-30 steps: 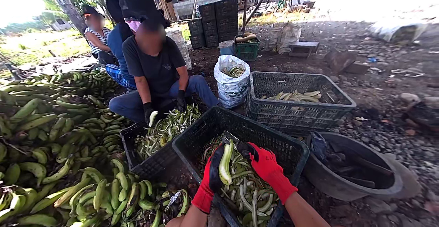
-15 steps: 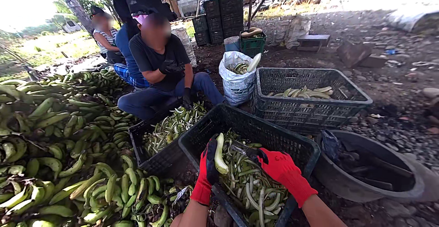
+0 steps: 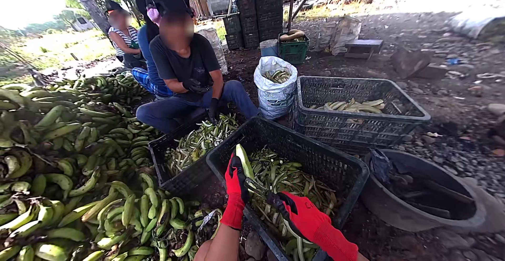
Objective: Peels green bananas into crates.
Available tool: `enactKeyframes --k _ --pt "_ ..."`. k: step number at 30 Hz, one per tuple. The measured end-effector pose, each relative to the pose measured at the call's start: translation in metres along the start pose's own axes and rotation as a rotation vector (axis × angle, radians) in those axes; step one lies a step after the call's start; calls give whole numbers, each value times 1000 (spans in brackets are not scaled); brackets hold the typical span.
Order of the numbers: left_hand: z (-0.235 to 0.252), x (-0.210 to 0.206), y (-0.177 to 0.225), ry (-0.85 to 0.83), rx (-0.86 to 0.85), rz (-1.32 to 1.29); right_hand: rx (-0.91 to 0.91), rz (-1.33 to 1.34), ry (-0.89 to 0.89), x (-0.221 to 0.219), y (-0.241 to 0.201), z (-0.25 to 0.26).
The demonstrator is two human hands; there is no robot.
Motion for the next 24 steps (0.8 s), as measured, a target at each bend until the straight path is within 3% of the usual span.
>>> enactKeyframes --k 5,9,12,16,17,20,24 --pt "-4 -9 4 -67 -3 -96 -46 -206 39 8 -1 3" --pt "-20 -40 -1 -368 89 -289 -92 -282 172 32 -3 13" --pt "-32 -52 -16 -527 208 -204 -129 -318 266 54 4 21" --pt "-65 -76 -21 -904 322 -212 -185 -116 374 88 38 32" --pt "-69 -78 -21 -924 323 -214 -171 -45 396 98 49 36" --pt "-45 -58 -34 -626 358 -191 -138 115 364 104 51 38" --pt "-10 -32 -32 -297 256 -252 -129 87 249 68 36 38"
Point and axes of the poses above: each hand's wrist, its own z-axis towards the middle knuckle, its own x-axis out of the back of the hand, y = z × x, the point moved 10 cm from there along z, towards the middle knuckle, and after that the axes turned 9 degrees about z, right-handed, at the moved point
